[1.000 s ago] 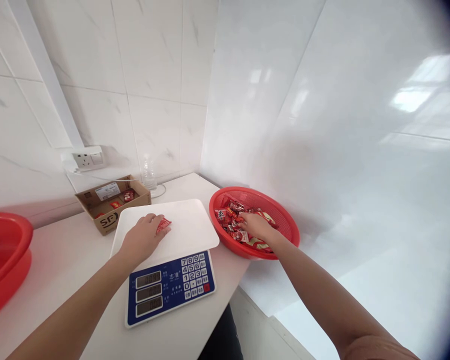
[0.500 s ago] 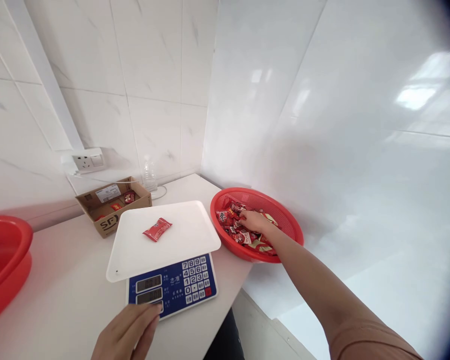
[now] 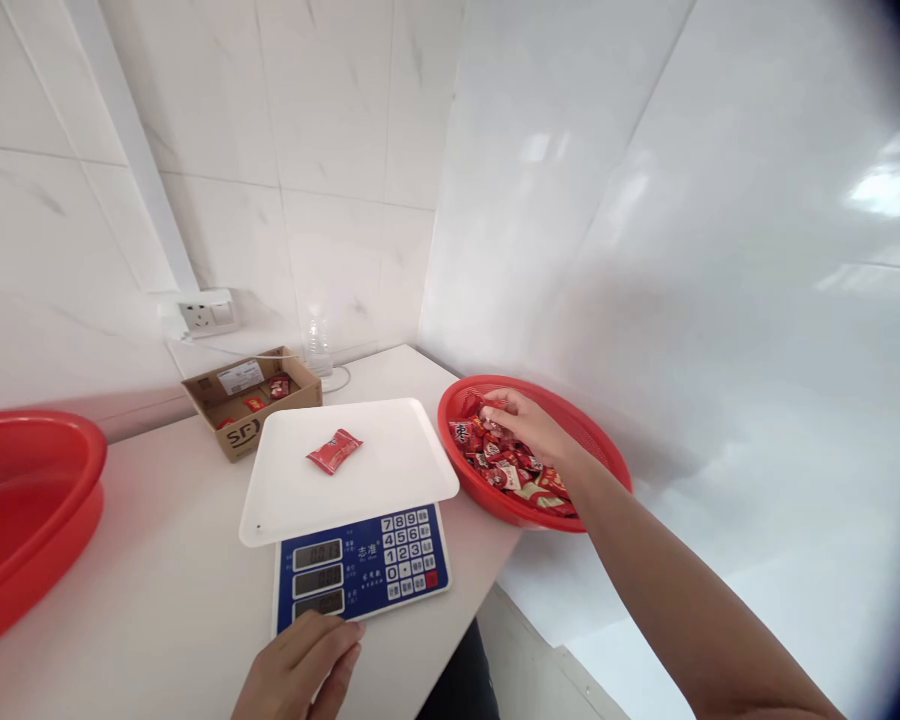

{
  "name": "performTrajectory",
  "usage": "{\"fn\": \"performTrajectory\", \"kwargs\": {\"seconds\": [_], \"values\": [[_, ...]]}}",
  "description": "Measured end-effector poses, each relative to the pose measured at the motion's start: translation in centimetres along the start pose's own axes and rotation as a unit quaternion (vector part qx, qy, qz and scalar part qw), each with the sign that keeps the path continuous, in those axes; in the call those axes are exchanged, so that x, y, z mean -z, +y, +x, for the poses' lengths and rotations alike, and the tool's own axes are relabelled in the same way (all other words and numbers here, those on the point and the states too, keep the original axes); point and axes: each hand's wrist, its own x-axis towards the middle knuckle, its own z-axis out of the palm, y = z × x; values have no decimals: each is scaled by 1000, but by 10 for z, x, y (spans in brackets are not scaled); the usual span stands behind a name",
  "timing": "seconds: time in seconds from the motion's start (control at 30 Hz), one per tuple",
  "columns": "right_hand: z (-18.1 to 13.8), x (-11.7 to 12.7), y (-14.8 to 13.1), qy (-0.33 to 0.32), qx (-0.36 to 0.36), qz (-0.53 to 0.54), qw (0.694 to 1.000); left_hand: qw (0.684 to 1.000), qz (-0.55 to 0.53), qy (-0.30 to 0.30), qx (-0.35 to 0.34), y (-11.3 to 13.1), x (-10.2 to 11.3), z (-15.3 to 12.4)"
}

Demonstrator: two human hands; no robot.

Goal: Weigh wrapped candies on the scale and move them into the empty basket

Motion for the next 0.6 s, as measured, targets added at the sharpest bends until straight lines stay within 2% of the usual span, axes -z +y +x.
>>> {"fn": "performTrajectory", "kwargs": {"seconds": [0.1,0.2,0.33,0.43,0.53,0.6], "values": [[-8,-39,-24,-54,52,-17,997,1000,2,-8,1,4,0,3],[-14,-85,-37,-123,53,-76,988,1000,6,-6,5,9,3,2],[-13,-131,-42,-142,95,-163,972,1000,17,-1,18,12,13,-4],[-8,-142,-45,-111,125,-207,964,999,29,2,43,9,23,-12],[-4,-137,-45,-76,122,-210,967,997,31,7,70,7,32,-22],[-4,-129,-42,-61,113,-176,976,996,31,10,85,7,35,-27]]}}
